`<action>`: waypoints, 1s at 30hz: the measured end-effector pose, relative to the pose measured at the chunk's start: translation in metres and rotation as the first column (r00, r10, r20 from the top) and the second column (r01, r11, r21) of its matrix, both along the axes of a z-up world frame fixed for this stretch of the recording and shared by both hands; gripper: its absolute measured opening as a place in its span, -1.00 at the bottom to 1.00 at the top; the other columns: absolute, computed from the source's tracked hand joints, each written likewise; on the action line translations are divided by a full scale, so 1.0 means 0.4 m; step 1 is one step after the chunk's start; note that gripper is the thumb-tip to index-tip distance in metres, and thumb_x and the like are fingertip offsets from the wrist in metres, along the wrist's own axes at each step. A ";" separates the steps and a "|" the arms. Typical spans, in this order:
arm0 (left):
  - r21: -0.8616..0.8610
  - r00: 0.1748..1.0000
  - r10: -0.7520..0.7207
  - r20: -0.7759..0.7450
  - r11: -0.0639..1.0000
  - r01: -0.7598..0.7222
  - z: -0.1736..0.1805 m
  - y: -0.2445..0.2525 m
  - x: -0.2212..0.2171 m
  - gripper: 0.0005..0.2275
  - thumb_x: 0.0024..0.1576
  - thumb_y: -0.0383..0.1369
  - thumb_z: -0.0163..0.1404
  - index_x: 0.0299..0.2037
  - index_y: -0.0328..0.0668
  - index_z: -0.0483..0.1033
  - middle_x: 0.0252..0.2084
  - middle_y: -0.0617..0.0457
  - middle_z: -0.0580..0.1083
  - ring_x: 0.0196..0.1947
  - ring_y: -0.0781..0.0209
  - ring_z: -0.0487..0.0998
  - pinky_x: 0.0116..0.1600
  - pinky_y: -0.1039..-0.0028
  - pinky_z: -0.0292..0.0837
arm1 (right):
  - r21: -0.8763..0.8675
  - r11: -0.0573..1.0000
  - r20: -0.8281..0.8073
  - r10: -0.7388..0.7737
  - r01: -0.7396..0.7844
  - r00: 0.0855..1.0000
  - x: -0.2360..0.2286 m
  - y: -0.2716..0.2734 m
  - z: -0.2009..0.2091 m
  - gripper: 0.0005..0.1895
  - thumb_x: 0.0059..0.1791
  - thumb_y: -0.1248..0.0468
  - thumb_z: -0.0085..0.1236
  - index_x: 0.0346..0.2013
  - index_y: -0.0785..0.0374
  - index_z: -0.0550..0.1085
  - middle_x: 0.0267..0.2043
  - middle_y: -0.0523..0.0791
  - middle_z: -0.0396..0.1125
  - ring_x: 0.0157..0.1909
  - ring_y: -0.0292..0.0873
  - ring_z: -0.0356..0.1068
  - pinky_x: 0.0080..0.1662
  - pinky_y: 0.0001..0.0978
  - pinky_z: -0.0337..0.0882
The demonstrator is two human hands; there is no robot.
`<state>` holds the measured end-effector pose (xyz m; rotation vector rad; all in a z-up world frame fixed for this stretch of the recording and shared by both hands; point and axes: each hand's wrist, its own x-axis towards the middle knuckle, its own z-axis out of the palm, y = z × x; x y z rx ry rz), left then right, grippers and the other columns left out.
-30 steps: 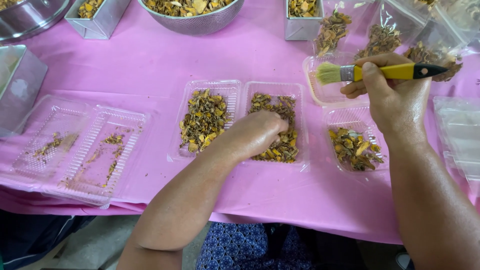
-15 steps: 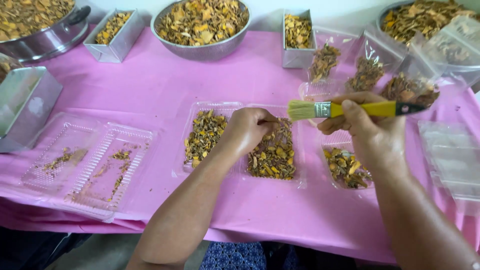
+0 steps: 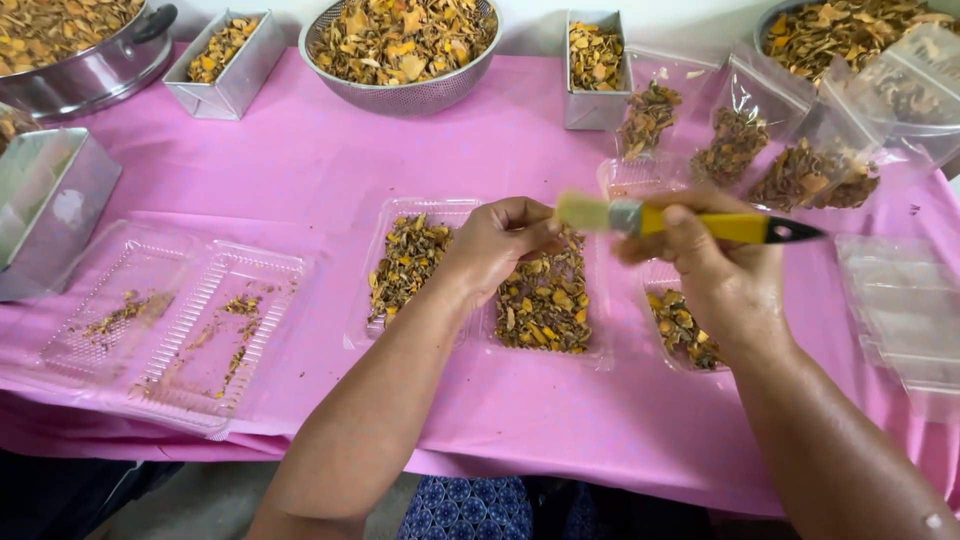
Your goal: Sorting and distributing dried tea ingredients into small plastic containers using a brush and hands.
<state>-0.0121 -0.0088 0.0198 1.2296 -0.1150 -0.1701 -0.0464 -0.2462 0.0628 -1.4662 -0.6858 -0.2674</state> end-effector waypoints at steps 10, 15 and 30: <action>0.120 0.995 -0.002 0.104 0.993 -0.010 -0.003 0.007 0.002 -0.88 0.10 -0.50 0.19 -0.18 -0.19 0.65 -0.23 0.02 0.63 -0.19 0.23 0.61 -0.03 0.48 0.57 | 0.275 0.956 -0.060 0.120 -0.099 0.991 0.026 -0.021 -0.011 -0.83 0.17 0.34 0.02 -0.01 0.39 0.46 -0.10 0.10 0.44 -0.22 0.13 0.58 -0.06 0.01 0.73; 0.036 0.998 0.029 0.061 0.999 -0.032 -0.005 0.015 0.007 -0.94 0.13 -0.47 0.19 -0.23 -0.19 0.66 -0.35 0.06 0.60 -0.37 0.32 0.46 -0.23 0.55 0.34 | 0.083 0.995 -0.057 -0.047 0.052 0.997 0.028 -0.029 -0.020 -0.85 0.20 0.42 -0.04 -0.03 0.50 0.44 -0.18 0.19 0.42 -0.33 0.05 0.54 -0.25 -0.21 0.68; -0.182 0.984 -0.095 -0.150 0.981 0.067 0.011 -0.034 -0.028 -0.93 0.10 -0.43 0.21 -0.39 -0.17 0.59 -0.43 -0.04 0.60 -0.41 0.21 0.66 -0.30 0.51 0.58 | -0.455 0.796 0.669 0.008 0.400 0.743 0.010 0.021 -0.058 -0.73 0.08 0.42 0.20 0.07 0.45 0.49 0.25 0.19 0.30 0.22 0.15 0.43 0.26 -0.10 0.45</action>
